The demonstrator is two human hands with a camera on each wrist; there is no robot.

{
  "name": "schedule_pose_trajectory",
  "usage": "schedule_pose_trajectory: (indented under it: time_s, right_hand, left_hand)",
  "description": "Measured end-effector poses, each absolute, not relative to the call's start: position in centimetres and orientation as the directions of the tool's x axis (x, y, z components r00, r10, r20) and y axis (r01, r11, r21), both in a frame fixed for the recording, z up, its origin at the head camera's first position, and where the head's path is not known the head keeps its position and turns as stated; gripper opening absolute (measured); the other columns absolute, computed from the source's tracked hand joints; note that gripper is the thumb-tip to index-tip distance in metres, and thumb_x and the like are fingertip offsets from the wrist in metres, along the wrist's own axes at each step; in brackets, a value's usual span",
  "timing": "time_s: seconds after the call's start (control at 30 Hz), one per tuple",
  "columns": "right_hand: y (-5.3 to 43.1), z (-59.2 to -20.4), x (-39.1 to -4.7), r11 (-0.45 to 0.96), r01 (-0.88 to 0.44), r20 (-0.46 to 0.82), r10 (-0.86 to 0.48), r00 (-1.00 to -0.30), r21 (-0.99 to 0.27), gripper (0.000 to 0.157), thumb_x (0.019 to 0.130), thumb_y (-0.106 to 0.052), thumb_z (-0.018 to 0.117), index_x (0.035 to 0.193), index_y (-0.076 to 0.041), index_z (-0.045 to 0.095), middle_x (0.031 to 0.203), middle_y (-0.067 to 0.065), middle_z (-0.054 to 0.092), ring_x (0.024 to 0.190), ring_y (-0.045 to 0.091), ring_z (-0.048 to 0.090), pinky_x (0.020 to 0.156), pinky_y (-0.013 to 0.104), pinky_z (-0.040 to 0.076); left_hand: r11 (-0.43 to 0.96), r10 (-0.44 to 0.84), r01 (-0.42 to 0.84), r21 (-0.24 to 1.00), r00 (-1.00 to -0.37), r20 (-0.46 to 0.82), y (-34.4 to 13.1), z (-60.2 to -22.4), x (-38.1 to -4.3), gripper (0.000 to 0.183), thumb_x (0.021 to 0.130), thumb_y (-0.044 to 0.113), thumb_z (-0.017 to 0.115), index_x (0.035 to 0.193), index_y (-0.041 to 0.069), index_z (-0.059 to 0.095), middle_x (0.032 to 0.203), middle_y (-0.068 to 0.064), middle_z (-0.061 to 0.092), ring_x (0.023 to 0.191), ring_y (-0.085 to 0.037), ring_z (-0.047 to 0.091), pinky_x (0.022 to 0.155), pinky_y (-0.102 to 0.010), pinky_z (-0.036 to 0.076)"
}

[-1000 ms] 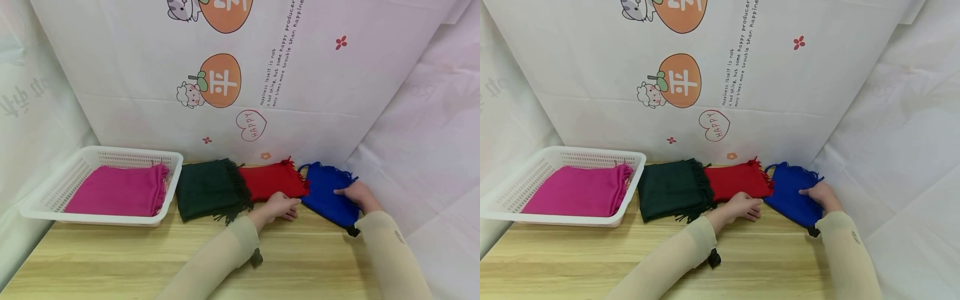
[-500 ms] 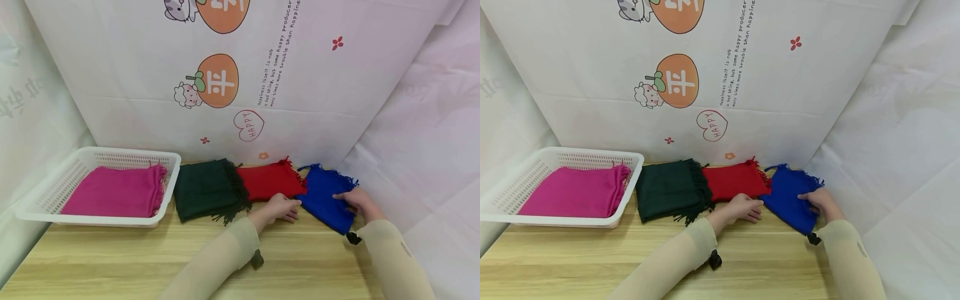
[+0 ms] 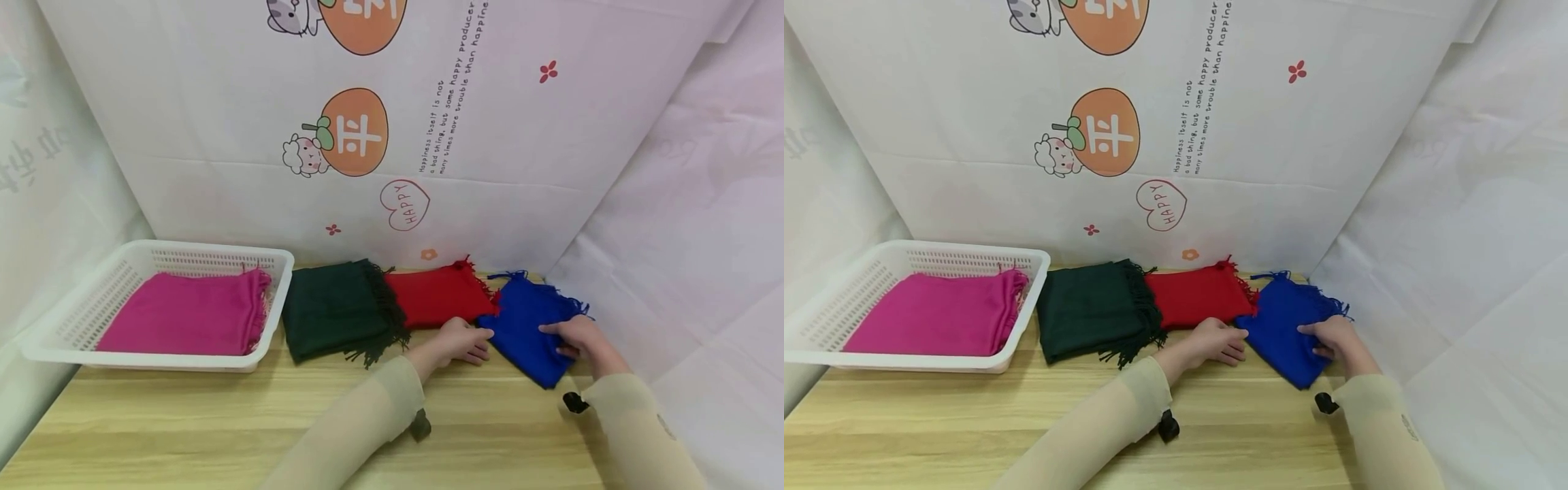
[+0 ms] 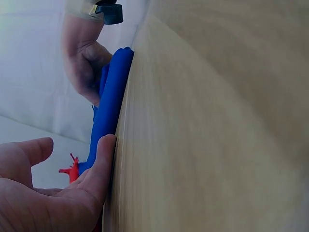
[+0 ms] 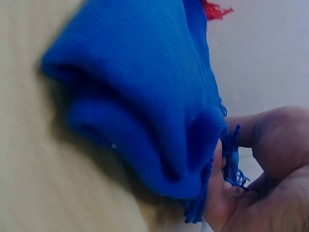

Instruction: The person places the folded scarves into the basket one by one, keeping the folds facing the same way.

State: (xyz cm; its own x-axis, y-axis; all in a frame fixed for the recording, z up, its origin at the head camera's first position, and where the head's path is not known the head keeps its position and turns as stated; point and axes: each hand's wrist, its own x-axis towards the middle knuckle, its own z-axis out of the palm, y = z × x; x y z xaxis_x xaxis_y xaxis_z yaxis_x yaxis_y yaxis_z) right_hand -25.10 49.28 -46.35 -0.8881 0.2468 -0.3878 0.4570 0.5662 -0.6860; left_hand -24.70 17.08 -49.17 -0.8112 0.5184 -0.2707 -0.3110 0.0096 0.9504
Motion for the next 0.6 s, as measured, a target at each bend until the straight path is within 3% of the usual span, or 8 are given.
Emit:
schedule_pose_trajectory:
  time_s: [0.13,0.3,0.47,0.53,0.6]
  right_hand:
    - [48.7,-46.6,-24.8,0.500,0.477,-0.401,0.259,-0.879,-0.722,0.045,0.106,-0.028,0.080,0.085,-0.016,0.042,0.058,-0.009,0.038,0.048,0.011,0.062,0.056,0.028,0.060]
    - [48.0,-46.7,-23.9,0.456,0.473,-0.402,0.250,-0.881,-0.754,0.040,0.104,-0.027,0.082,0.087,-0.013,0.049,0.057,-0.008,0.039,0.048,0.011,0.062,0.055,0.028,0.060]
    - [47.9,-46.4,-24.0,0.570,0.454,-0.377,0.256,-0.890,-0.684,0.052,0.104,-0.035,0.082,0.083,-0.017,0.038,0.061,-0.008,0.032,0.048,0.012,0.053,0.055,0.031,0.056]
    - [48.0,-46.0,-24.1,0.674,0.424,-0.348,0.255,-0.902,-0.605,0.053,0.104,-0.041,0.080,0.084,-0.006,0.046,0.066,0.005,0.042,0.056,0.017,0.055,0.058,0.036,0.056]
    - [47.9,-45.4,-24.3,0.783,0.380,-0.298,0.259,-0.919,-0.493,0.068,0.103,-0.049,0.078,0.097,0.015,0.055,0.079,0.025,0.057,0.067,0.029,0.063,0.066,0.043,0.059]
  left_hand:
    - [-0.001,0.525,-0.323,0.946,-0.806,-0.275,17.4,-49.5,-24.7,0.048,0.106,0.025,0.079,0.134,-0.011,0.064,0.107,-0.025,0.080,0.100,-0.038,0.082,0.080,-0.045,0.069]
    - [-0.010,0.529,-0.327,0.945,-0.804,-0.272,17.7,-49.4,-24.4,0.041,0.105,0.024,0.080,0.125,-0.009,0.064,0.105,-0.023,0.080,0.100,-0.039,0.082,0.081,-0.046,0.069]
    - [-0.002,0.525,-0.320,0.947,-0.807,-0.271,17.6,-49.0,-24.0,0.039,0.106,0.023,0.080,0.124,-0.007,0.064,0.103,-0.021,0.079,0.100,-0.037,0.082,0.083,-0.046,0.068]
    - [0.002,0.523,-0.317,0.949,-0.808,-0.271,17.6,-48.9,-23.9,0.039,0.106,0.023,0.079,0.126,-0.007,0.065,0.104,-0.021,0.079,0.101,-0.037,0.082,0.083,-0.045,0.068]
    - [0.004,0.525,-0.314,0.949,-0.807,-0.269,17.5,-48.9,-23.9,0.041,0.106,0.023,0.079,0.129,-0.008,0.065,0.105,-0.021,0.079,0.101,-0.037,0.082,0.084,-0.046,0.068]
